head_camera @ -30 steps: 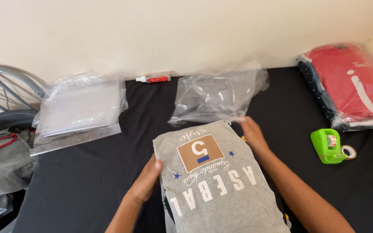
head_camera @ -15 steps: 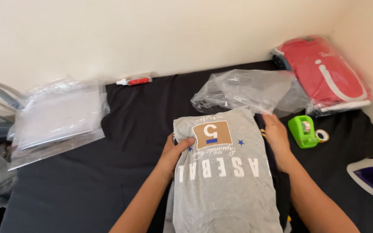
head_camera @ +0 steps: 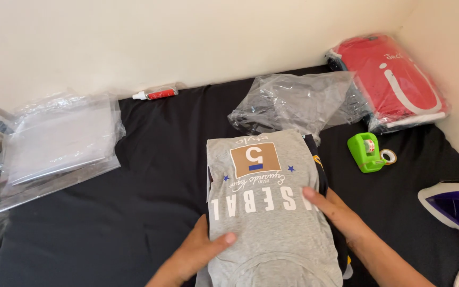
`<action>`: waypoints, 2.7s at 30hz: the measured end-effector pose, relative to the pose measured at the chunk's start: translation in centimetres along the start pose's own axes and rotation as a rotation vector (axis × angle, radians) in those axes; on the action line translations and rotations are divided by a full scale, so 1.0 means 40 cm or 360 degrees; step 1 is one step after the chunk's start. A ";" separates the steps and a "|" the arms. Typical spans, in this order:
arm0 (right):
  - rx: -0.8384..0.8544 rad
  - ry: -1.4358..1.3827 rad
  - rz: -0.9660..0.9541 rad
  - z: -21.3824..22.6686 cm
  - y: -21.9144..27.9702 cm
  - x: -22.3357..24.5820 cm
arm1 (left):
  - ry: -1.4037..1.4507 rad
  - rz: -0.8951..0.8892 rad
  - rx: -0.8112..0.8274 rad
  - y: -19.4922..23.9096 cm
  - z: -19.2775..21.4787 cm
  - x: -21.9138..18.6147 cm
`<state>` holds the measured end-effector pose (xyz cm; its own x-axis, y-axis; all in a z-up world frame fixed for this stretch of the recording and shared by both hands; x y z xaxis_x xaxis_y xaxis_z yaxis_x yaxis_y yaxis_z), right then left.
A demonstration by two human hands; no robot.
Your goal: Putting a folded grey t-shirt into a transparent plastic bag at a folding station.
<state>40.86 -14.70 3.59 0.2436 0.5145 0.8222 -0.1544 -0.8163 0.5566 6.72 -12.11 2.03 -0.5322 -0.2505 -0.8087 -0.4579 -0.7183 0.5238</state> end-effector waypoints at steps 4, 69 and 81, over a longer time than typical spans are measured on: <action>-0.0088 0.0062 0.0160 -0.088 0.094 0.065 | 0.0460 -0.0237 -0.0062 0.038 -0.070 -0.051; -0.0498 0.1077 0.1651 0.056 -0.340 0.166 | 0.0397 -0.0865 -0.0472 -0.636 0.281 -0.283; 0.0725 -0.1079 0.0483 0.153 -0.461 0.234 | 0.0295 -0.0956 0.0256 -0.621 0.287 -0.258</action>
<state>51.87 3.57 0.28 0.7940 0.1084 0.5982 0.0576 -0.9930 0.1035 15.40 15.75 0.44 -0.0251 0.0469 -0.9986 -0.7460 -0.6658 -0.0125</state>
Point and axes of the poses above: each hand's wrist, its own y-axis away from the middle knuckle, its own z-axis out of the back of the hand, x = y × z, the point moved 2 cm from there along -y, towards the middle knuckle, and after that the axes turned 11 degrees about -y, right-handed, at the moved point
